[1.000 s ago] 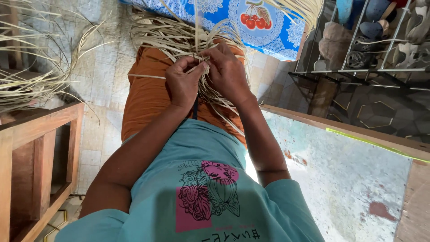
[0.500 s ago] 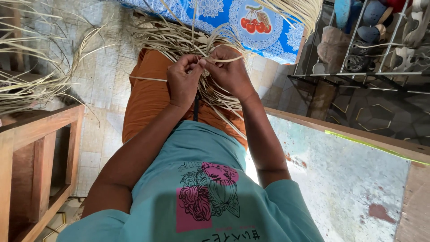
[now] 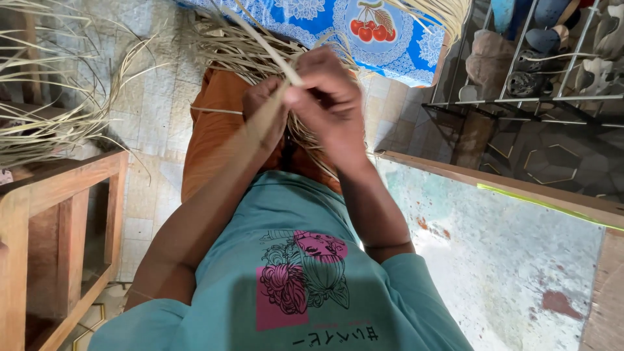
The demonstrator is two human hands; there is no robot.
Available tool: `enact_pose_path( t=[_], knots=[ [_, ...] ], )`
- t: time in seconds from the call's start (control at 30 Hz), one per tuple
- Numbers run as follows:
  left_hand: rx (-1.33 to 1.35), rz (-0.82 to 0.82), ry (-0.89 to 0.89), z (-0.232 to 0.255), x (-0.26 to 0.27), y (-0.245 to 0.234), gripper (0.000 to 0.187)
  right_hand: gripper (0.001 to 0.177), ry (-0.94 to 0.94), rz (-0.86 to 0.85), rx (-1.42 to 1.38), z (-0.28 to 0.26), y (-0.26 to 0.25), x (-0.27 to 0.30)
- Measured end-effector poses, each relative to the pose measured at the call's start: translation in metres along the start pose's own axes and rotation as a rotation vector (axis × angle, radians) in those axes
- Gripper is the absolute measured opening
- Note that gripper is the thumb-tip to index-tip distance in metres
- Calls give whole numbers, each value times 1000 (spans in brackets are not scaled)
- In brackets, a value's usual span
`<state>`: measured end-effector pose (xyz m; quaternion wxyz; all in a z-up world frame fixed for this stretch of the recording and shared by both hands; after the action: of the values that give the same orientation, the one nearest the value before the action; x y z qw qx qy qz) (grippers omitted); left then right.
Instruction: Weaving thin strips of dried plant material into a bundle or craft item
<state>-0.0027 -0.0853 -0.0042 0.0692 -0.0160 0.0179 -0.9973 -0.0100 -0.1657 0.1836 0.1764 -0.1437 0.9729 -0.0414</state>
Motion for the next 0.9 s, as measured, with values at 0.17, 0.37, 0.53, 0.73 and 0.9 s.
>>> enact_pose_path(
  t=[0.17, 0.37, 0.53, 0.73, 0.9],
  knots=[
    [96, -2, 72, 32, 6, 3, 50, 14, 6, 263, -216, -7, -48, -1],
    [-260, -10, 279, 31, 8, 2, 21, 15, -33, 106, 152, -4, -20, -1],
    [71, 19, 225, 59, 12, -2, 31, 26, -21, -214, 312, 3, 64, 2],
    [53, 90, 248, 39, 12, -2, 24, 24, -287, -304, 626, 11, 144, 24],
    [-10, 43, 95, 35, 13, 0, 21, 37, -348, -322, 777, 24, 163, 35]
  ],
)
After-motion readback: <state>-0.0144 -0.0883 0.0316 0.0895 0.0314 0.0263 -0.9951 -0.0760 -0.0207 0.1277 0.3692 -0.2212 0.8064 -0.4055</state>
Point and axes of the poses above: each hand's wrist, its own x-axis away from the middle knuckle, its own y-axis out of the palm, z = x × y, the point moved 10 cm from there along -x, towards the middle knuckle, and after that the axes turned 4 degrees about -z, right-handed, at the moved point
